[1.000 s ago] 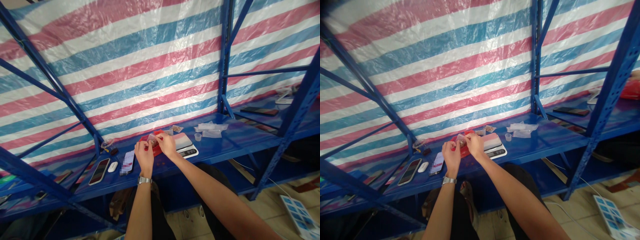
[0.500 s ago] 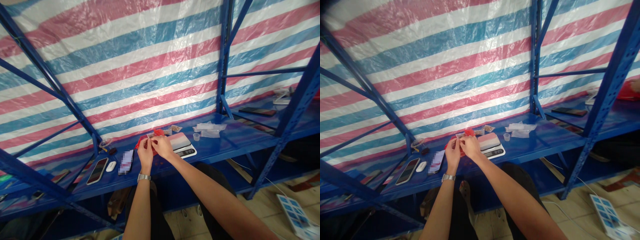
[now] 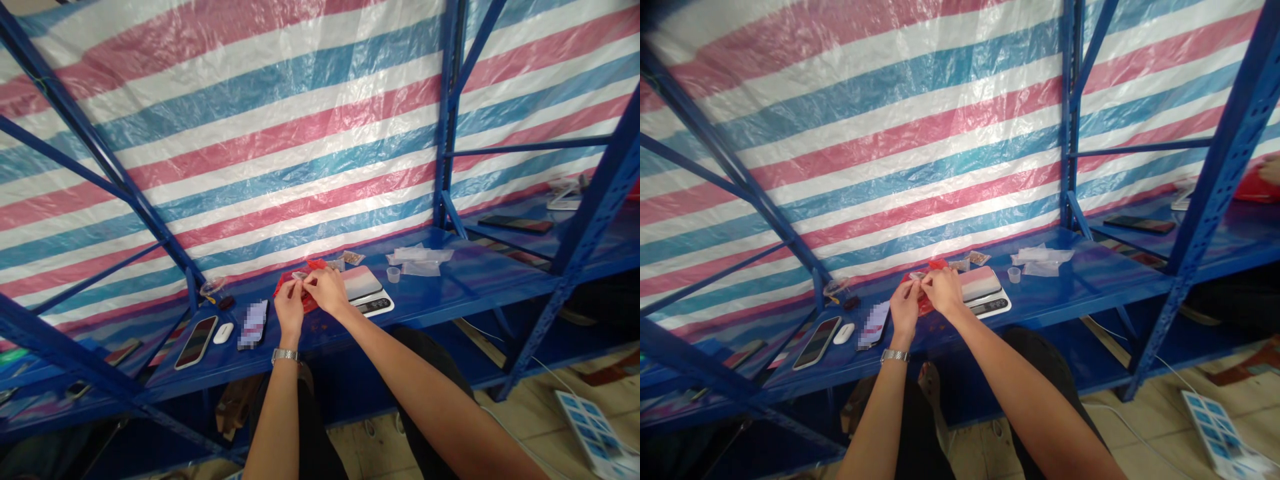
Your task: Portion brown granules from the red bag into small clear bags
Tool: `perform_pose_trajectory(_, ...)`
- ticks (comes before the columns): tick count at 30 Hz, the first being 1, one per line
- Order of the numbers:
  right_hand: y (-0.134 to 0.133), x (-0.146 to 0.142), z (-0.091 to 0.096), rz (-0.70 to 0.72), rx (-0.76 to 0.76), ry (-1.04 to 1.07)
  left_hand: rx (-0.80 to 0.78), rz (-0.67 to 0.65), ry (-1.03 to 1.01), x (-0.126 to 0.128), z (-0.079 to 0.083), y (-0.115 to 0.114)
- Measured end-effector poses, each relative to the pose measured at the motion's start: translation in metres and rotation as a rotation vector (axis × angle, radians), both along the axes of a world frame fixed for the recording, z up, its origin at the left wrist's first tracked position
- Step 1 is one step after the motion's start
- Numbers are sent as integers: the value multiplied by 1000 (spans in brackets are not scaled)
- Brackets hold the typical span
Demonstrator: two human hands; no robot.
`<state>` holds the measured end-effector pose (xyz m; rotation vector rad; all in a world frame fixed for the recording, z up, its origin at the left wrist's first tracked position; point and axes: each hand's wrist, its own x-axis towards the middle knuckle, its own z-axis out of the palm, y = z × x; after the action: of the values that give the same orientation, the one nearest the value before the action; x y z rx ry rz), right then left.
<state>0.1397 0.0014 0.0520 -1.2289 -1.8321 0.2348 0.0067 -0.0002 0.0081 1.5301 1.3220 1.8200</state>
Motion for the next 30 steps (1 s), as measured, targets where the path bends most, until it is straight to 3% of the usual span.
perform_pose_trajectory(5,-1,3,2,63,-48,110,-48,-26,-116,-1,-1,1)
perform_pose_trajectory(12,-7,-6,0,41,-121,147,-110,248,299,5,15,-14)
perform_pose_trajectory(15,-5,-8,0,-83,-70,174,-215,355,390,13,23,-24)
perform_pose_trajectory(18,-1,-5,-1,-199,-13,206,-195,337,386,17,23,-24)
perform_pose_trajectory(20,0,-1,-1,-154,-11,181,-131,269,259,17,19,-18)
perform_pose_trajectory(26,-5,5,-1,-61,-69,-7,-60,24,-431,9,7,2)
perform_pose_trajectory(30,-5,6,0,15,-116,-77,-76,-180,-592,6,5,6)
